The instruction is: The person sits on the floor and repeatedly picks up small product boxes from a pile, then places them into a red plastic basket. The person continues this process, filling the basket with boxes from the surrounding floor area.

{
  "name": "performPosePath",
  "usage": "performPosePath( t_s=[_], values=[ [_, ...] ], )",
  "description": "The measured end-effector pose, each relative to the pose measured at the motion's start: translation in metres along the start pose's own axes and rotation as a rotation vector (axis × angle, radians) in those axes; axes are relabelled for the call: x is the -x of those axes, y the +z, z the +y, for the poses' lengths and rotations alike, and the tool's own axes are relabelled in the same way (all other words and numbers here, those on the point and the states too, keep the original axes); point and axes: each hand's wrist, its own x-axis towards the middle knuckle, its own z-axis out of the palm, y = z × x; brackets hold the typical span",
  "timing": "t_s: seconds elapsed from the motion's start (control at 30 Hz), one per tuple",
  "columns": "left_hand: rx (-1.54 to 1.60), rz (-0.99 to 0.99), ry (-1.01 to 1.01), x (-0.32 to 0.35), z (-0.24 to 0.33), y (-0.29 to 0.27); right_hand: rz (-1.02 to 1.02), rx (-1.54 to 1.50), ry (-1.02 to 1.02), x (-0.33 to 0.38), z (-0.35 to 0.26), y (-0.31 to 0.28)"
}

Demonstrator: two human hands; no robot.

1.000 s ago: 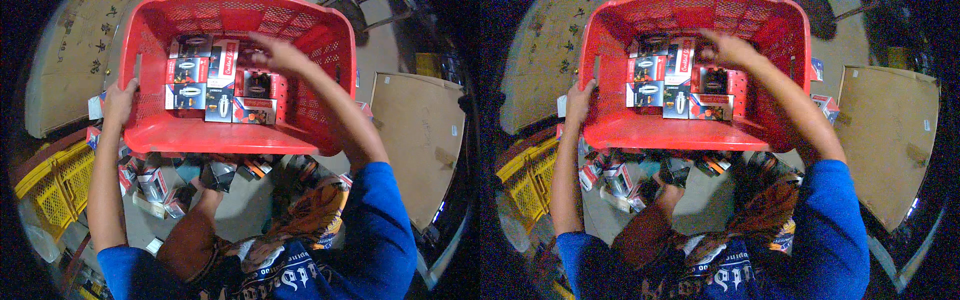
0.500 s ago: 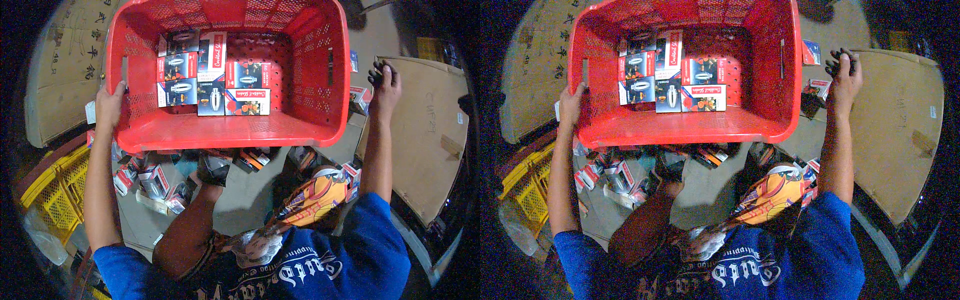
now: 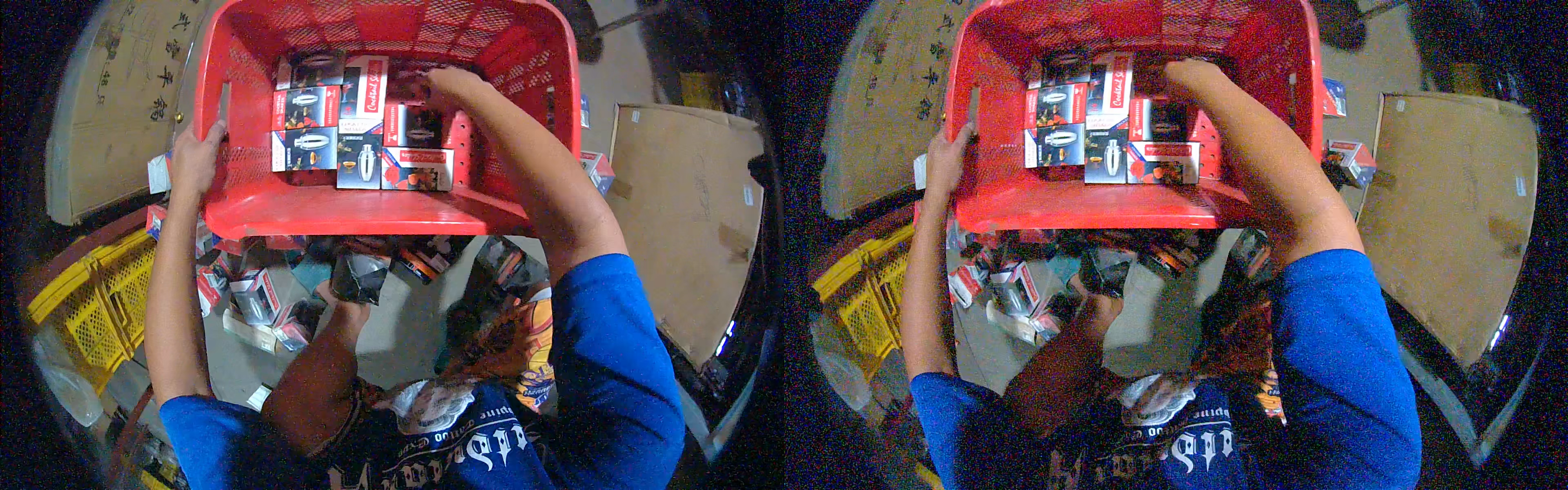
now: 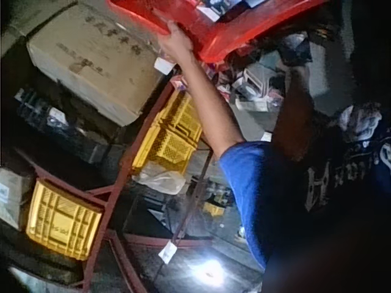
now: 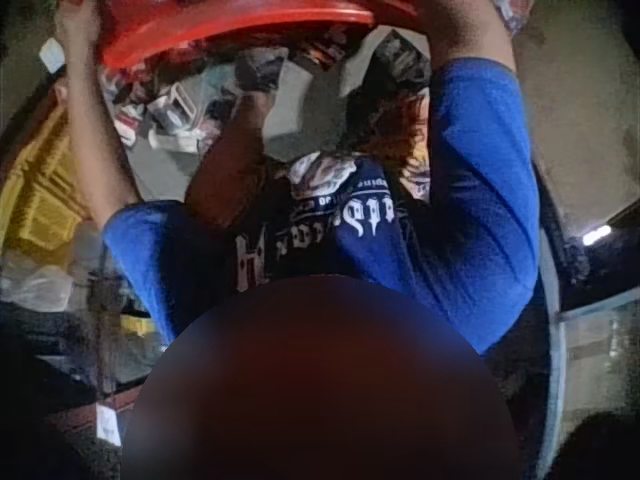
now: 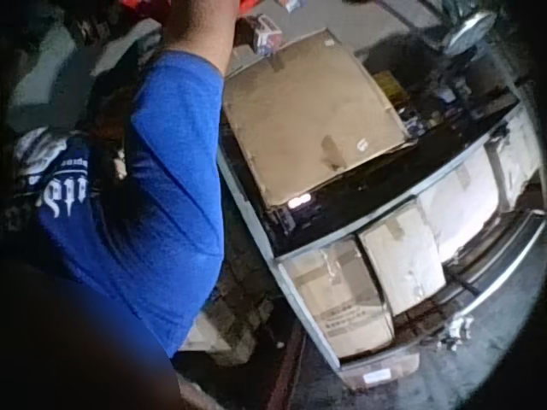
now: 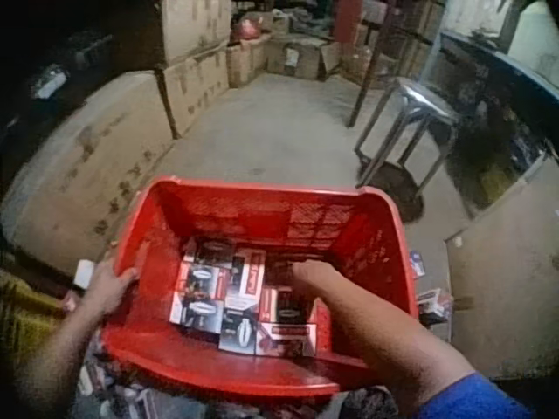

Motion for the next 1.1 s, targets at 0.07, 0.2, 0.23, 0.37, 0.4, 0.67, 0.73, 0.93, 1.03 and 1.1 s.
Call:
performPosePath(
  t_s=[0.07, 0.2, 0.23, 0.37, 0.4, 0.67, 0.73, 0.93, 1.03, 1.1],
  values=[
    [-0.017, -0.003, 0.017, 0.003, 0.004, -0.002, -0.130, -0.132, 0.018, -0.013, 0.011, 0.026],
    [0.024, -0.014, 0.065, 0.004, 0.007, -0.003, -0.300, -0.462, 0.003, -0.034, 0.036, 0.065],
    [0.029, -0.012, 0.061, 0.004, 0.007, -0.003, -0.231, -0.480, -0.004, -0.040, 0.042, 0.067],
    [0.078, -0.026, 0.026, 0.003, 0.007, -0.002, 0.170, -0.490, -0.027, -0.047, 0.052, 0.051],
    [0.068, -0.017, 0.037, 0.003, 0.007, -0.002, -0.028, -0.581, -0.061, -0.043, 0.049, 0.043],
    [0.025, 0.011, 0.062, 0.005, 0.009, -0.003, -0.186, 0.279, -0.074, 0.021, -0.020, 0.018],
    [-0.006, 0.006, 0.065, 0.005, 0.009, -0.003, -0.160, 0.194, -0.073, 0.017, -0.018, 0.016],
    [0.006, -0.019, 0.032, 0.002, 0.002, -0.002, -0.074, -0.279, -0.079, -0.026, 0.015, 0.040],
    [0.052, -0.026, 0.018, 0.000, 0.000, -0.001, 0.000, -0.366, -0.040, -0.039, 0.029, 0.054],
    [0.082, -0.028, 0.022, -0.001, 0.002, -0.001, 0.138, -0.357, -0.002, -0.045, 0.035, 0.052]
  ],
)
